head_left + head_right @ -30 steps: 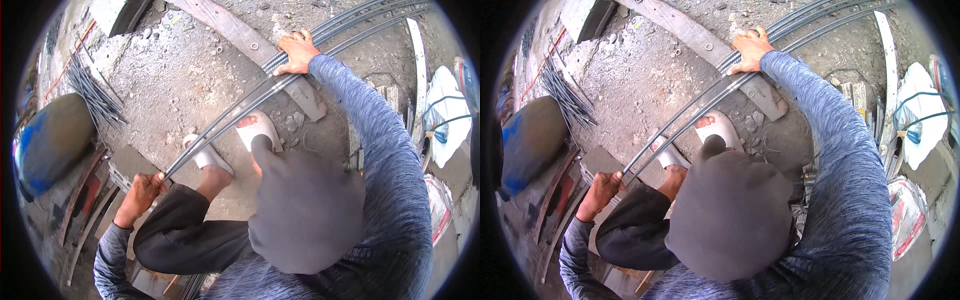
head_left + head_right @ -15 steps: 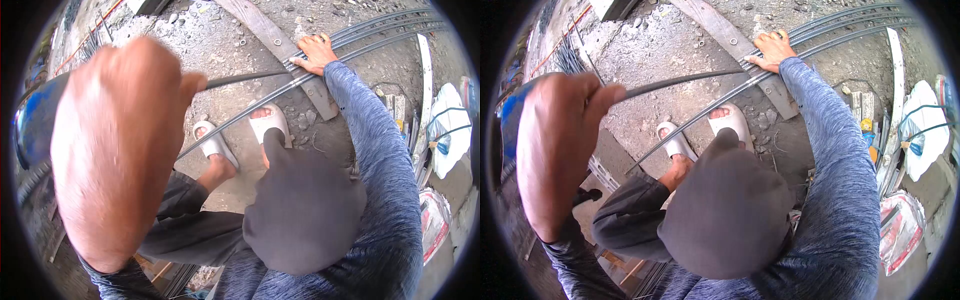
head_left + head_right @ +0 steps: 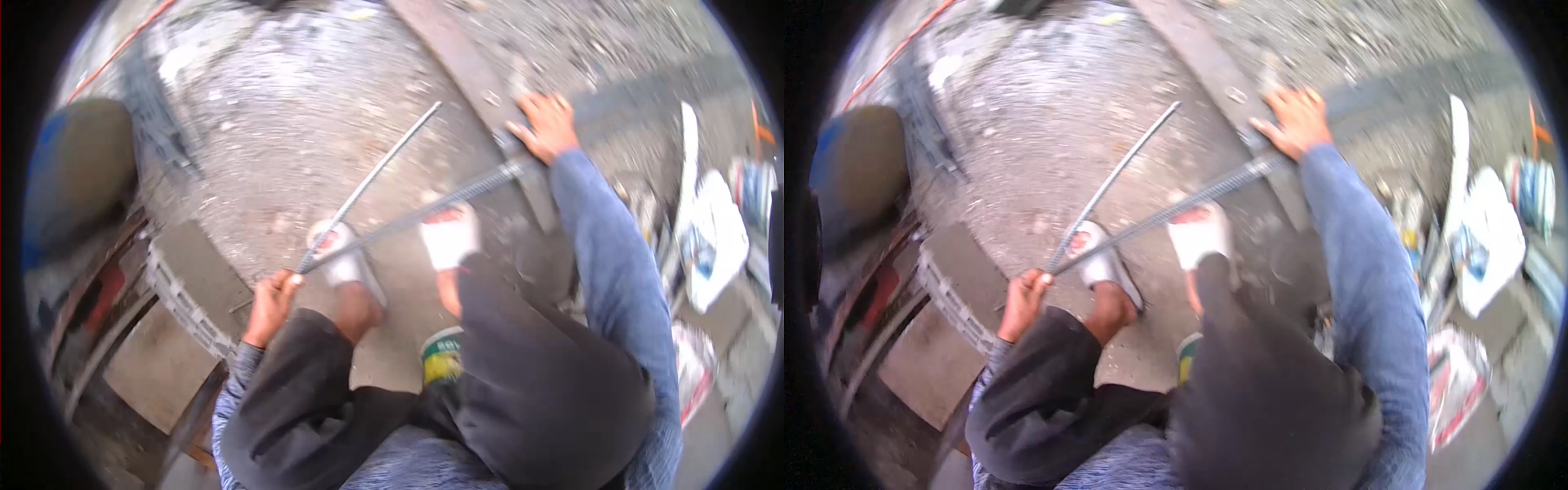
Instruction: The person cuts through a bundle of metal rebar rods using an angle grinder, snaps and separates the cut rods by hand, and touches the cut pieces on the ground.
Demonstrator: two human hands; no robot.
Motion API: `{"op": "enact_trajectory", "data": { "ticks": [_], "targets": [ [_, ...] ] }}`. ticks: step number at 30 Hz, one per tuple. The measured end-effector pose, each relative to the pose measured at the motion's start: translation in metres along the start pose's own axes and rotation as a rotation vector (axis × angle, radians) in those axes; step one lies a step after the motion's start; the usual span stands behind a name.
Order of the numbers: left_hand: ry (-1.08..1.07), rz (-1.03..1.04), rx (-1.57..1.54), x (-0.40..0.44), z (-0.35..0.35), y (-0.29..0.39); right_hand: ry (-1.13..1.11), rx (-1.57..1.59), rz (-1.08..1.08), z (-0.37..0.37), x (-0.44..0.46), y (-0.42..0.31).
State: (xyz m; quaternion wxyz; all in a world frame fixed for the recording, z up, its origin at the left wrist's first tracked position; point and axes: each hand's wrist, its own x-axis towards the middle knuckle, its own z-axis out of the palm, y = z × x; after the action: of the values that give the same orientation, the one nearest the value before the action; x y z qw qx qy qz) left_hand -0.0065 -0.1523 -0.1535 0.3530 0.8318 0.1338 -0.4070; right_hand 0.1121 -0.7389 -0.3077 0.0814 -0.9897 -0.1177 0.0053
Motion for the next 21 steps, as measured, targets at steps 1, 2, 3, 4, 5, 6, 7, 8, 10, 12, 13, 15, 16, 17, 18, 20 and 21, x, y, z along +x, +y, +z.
{"op": "enact_trajectory", "data": {
  "ticks": [1, 2, 3, 4, 5, 6, 7, 8, 10, 12, 13, 15, 16, 17, 18, 20, 21],
  "targets": [
    [0.057, 0.04, 0.012, -0.006, 0.001, 0.005, -0.106, 0.006, 0.031, -0.014, 0.004, -0.005],
    [0.152, 0.063, 0.033, -0.015, 0.001, 0.013, -0.089, -0.026, 0.035, -0.007, 0.004, -0.004],
    [0.28, 0.098, -0.01, -0.015, -0.002, 0.013, -0.08, -0.015, 0.039, 0.002, 0.003, -0.001],
    [0.386, 0.144, -0.047, -0.009, -0.008, 0.009, -0.18, 0.015, 0.055, -0.002, 0.008, 0.001],
    [0.487, 0.165, -0.072, 0.001, -0.021, 0.007, -0.226, 0.078, 0.077, -0.001, 0.008, 0.007],
    [0.559, 0.186, -0.105, 0.011, -0.037, 0.002, -0.186, 0.035, 0.02, 0.016, 0.002, 0.023],
    [0.623, 0.154, -0.145, 0.024, -0.055, -0.016, -0.155, 0.011, 0.023, 0.025, -0.002, 0.031],
    [0.671, 0.131, -0.189, 0.039, -0.075, -0.029, -0.208, 0.064, 0.069, 0.017, -0.001, 0.027],
    [0.821, 0.204, -0.109, 0.06, -0.137, -0.033, -0.263, 0.126, 0.129, 0.014, 0.007, 0.024],
    [0.98, 0.248, -0.093, 0.085, -0.214, -0.024, -0.283, 0.133, 0.168, 0.016, 0.005, 0.03],
    [1.007, 0.282, -0.03, 0.1, -0.266, -0.028, -0.259, 0.129, 0.154, 0.016, 0.004, 0.028],
    [1.216, 0.329, 0.038, 0.121, -0.364, -0.014, -0.285, 0.131, 0.152, 0.01, 0.006, 0.026],
    [1.632, 0.234, 0.322, 0.142, -0.4, -0.021, -0.296, 0.136, 0.153, 0.007, 0.006, 0.024],
    [1.652, 0.082, 0.302, 0.137, -0.41, -0.01, -0.302, 0.142, 0.169, 0.006, 0.005, 0.021],
    [1.46, 0.075, 0.224, 0.138, -0.401, -0.011, -0.302, 0.144, 0.184, 0.005, 0.007, 0.022],
    [1.077, 0.072, 0.094, 0.134, -0.362, -0.003, -0.296, 0.161, 0.195, 0.007, 0.009, 0.023],
    [0.91, 0.076, 0.072, 0.139, -0.316, -0.012, -0.297, 0.169, 0.194, 0.008, 0.008, 0.025]
  ]
}}
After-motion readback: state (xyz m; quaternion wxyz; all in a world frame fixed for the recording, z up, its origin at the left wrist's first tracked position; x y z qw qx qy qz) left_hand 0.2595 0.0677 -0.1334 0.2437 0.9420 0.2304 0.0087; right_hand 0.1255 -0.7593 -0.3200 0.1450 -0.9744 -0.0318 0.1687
